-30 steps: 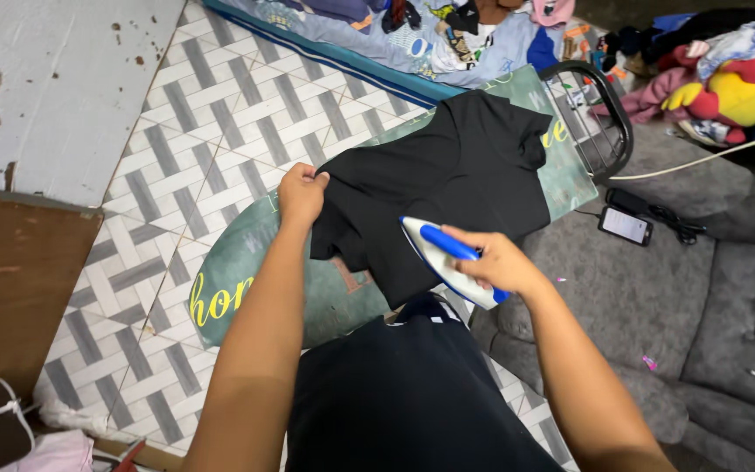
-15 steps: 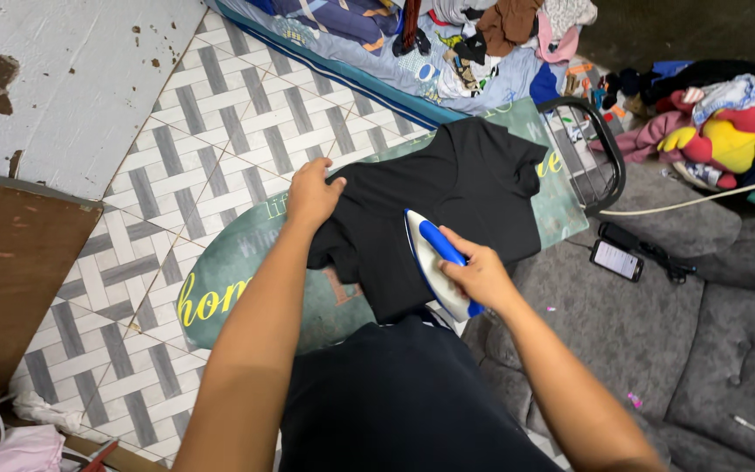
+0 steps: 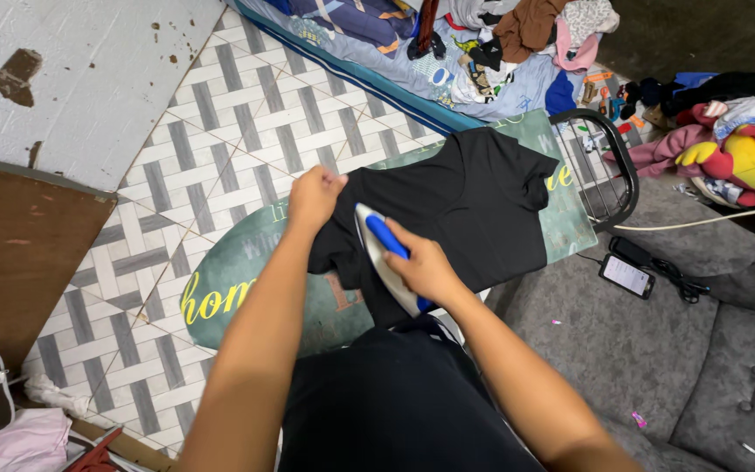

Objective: The person irons a black shirt on an ironing board and then places it on a hanger and hangs it in a closet.

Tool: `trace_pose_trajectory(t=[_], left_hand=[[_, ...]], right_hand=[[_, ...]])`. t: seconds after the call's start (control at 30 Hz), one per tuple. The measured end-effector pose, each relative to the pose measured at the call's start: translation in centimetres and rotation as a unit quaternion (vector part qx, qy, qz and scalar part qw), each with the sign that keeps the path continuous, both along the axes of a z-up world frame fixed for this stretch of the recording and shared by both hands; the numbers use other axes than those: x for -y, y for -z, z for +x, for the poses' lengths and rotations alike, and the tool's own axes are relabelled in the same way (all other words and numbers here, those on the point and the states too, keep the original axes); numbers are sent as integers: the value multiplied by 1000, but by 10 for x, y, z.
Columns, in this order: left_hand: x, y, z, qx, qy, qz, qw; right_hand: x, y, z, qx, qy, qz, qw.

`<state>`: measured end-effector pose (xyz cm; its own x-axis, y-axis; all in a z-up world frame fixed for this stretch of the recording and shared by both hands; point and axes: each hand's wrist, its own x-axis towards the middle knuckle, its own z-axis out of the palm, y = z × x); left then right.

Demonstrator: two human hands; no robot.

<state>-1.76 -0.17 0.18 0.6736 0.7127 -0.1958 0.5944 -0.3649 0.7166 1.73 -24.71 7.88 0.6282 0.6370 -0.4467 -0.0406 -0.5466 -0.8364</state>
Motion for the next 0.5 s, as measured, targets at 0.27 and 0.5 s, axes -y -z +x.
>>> trace_pose_trajectory(t=[0.27,0.5], left_hand=[[9,20,-78,-62,6,-2,998],[8,25,-83,11,-60,-56,997]], right_hand=[[-10,-9,17,-12,-99,38,994],[-41,-3,26,12,-31,28,999]])
